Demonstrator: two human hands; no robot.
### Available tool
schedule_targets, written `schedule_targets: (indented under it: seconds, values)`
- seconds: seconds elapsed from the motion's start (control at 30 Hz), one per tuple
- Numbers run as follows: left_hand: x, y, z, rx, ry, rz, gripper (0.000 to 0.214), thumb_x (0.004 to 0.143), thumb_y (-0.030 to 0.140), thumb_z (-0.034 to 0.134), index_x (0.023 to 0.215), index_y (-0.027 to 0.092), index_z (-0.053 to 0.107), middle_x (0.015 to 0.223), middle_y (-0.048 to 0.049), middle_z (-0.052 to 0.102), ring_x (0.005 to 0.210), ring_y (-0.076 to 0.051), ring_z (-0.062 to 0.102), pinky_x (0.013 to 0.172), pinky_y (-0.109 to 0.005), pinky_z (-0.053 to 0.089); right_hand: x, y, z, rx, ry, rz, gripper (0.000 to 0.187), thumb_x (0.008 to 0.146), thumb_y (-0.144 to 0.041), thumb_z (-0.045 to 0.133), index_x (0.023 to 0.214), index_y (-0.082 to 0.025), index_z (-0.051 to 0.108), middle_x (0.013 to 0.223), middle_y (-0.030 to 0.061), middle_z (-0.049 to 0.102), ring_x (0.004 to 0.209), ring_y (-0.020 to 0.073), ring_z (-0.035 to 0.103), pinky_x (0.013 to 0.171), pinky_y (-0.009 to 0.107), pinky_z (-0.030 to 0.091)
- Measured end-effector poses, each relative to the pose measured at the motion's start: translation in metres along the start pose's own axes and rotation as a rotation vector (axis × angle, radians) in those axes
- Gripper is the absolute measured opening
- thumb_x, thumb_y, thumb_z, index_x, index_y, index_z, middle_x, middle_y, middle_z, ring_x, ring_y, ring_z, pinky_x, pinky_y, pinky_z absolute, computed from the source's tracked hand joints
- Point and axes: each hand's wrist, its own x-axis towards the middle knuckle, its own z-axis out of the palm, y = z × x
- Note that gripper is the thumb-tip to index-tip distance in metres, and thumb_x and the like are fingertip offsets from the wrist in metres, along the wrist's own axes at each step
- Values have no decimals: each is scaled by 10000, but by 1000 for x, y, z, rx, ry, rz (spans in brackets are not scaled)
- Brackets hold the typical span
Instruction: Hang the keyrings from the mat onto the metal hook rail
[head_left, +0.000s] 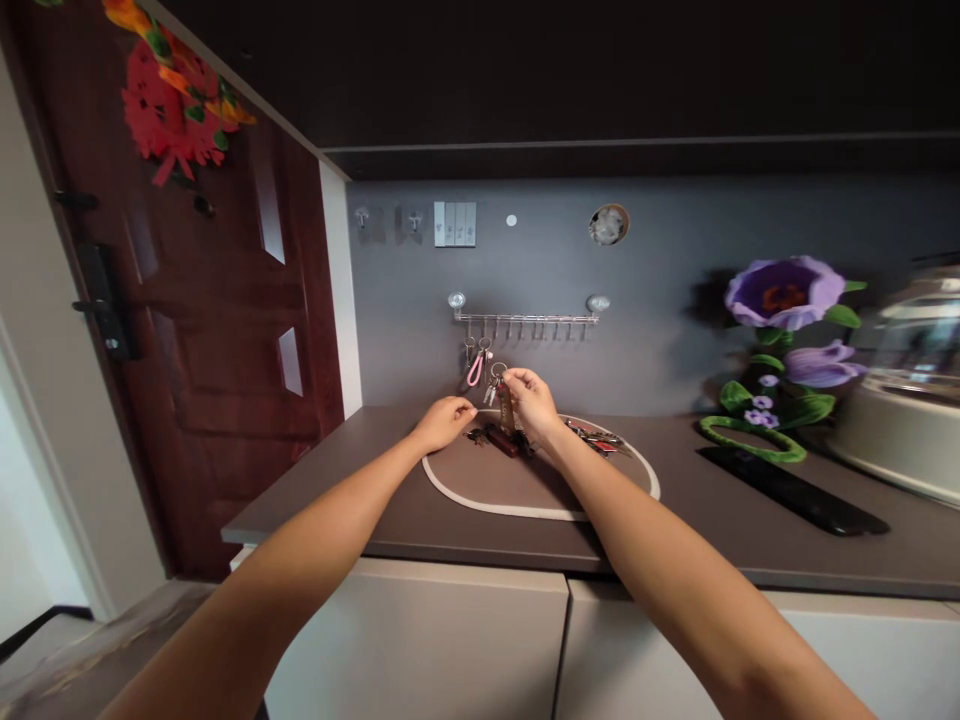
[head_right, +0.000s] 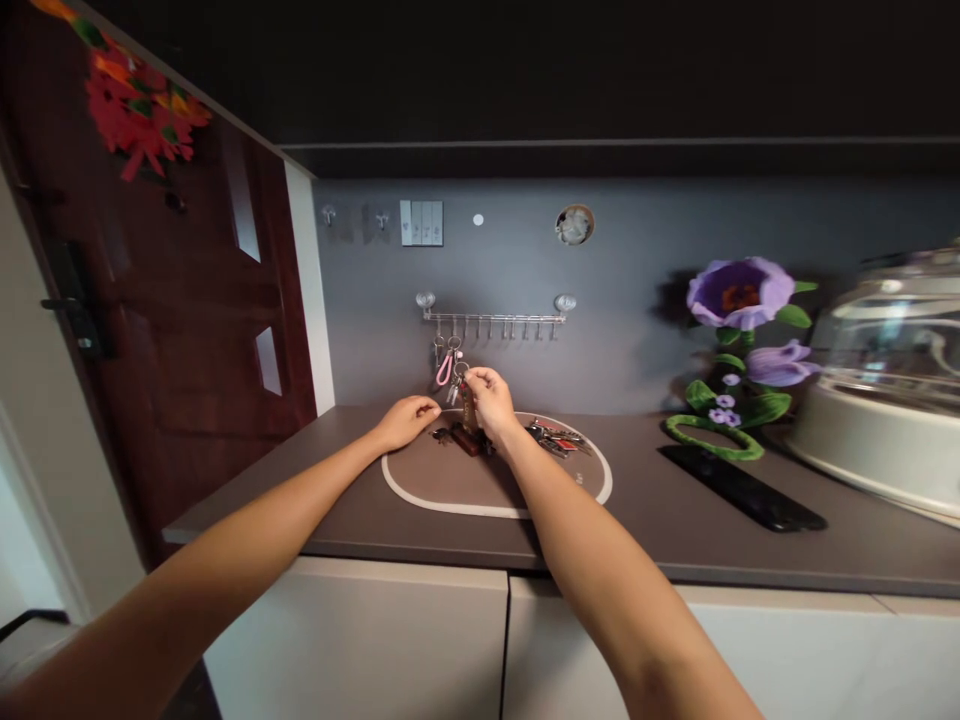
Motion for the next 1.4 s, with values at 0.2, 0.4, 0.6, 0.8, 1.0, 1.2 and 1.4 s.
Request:
schedule_targets:
  seconds: [0.2,0.4,0.6,0.8,1.0,1.2,1.4]
  values:
    - [0,-2,3,38,-56,22,279,790,333,425,818,158,640,796,-56,639,690,-151,544,658,-256,391,25,-11,3,61,67,14,88,695,-247,568,697,-176,516,518,-48,498,452,74,466,506,220,452]
    - [0,-3,2,70,-67,35,256,783,297,434,787,158,649,784,-58,640,673,-149,533,649,-254,383,60,-23,18,86,150,72,84,745,-125,490,669,-160,503,459,-33,492,419,83,482,470,216,458]
    - [1,-4,2,85,-75,21,252,780,281,425,789,165,649,789,-56,640,686,-150,536,656,-254,388,85,-20,32,146,247,86,135,747,-70,461,646,-158,473,416,-50,447,366,79,449,427,218,454]
    - [2,-6,3,68,-57,46,240,773,280,437,782,174,652,786,-54,637,684,-154,543,647,-254,395,94,-14,36,181,323,134,150,756,-73,470,638,-165,454,403,-50,444,377,79,453,413,211,460]
    - [2,-6,3,55,-59,46,241,778,279,436,805,171,650,812,-58,641,698,-159,551,658,-258,399,88,-6,31,120,293,136,137,746,-75,479,639,-161,476,410,-49,457,372,76,451,404,204,445]
    - [2,-7,3,42,-61,45,234,782,275,442,816,168,648,805,-58,643,686,-154,552,661,-259,403,85,4,24,46,239,86,145,762,-87,459,636,-159,472,413,-58,441,355,63,428,382,180,399]
    - [2,-9,3,45,-71,47,228,776,257,452,859,157,640,865,-64,646,730,-152,563,696,-263,419,82,10,19,-3,220,81,77,791,-129,459,730,-176,454,482,-68,479,388,54,455,426,174,425]
